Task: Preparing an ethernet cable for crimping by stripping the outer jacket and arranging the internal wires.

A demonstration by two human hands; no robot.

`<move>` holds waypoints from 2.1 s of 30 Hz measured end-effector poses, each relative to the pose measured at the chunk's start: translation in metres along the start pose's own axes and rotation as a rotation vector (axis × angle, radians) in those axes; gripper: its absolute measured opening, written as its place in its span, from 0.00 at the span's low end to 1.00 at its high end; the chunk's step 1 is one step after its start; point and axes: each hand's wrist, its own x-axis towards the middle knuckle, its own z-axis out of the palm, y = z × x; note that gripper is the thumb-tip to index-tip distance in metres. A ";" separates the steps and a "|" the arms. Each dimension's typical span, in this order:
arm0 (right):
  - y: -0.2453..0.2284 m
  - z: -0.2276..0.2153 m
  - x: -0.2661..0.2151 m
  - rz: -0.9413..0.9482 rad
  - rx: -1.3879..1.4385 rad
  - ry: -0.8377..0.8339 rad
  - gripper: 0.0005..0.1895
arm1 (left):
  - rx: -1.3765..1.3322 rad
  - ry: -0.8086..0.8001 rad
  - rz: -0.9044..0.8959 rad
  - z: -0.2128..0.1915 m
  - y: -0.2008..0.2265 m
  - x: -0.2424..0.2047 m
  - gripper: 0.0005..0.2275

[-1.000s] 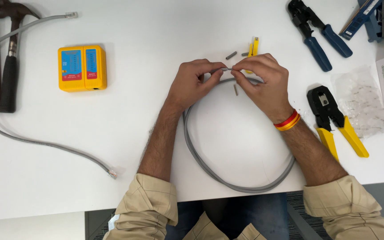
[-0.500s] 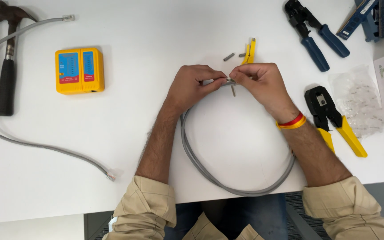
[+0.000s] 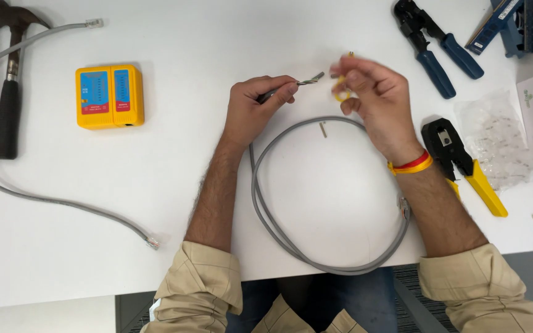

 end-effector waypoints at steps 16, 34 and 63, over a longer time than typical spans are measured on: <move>0.002 0.000 -0.018 -0.189 -1.300 -0.238 0.14 | -0.025 0.021 -0.018 -0.001 -0.005 0.003 0.09; -0.036 -0.019 0.108 -0.277 -1.265 -0.406 0.09 | -0.142 0.067 -0.011 -0.004 0.000 0.006 0.10; -0.015 0.003 0.104 -0.176 -1.436 -0.598 0.05 | -0.192 0.026 -0.011 -0.008 -0.011 0.011 0.11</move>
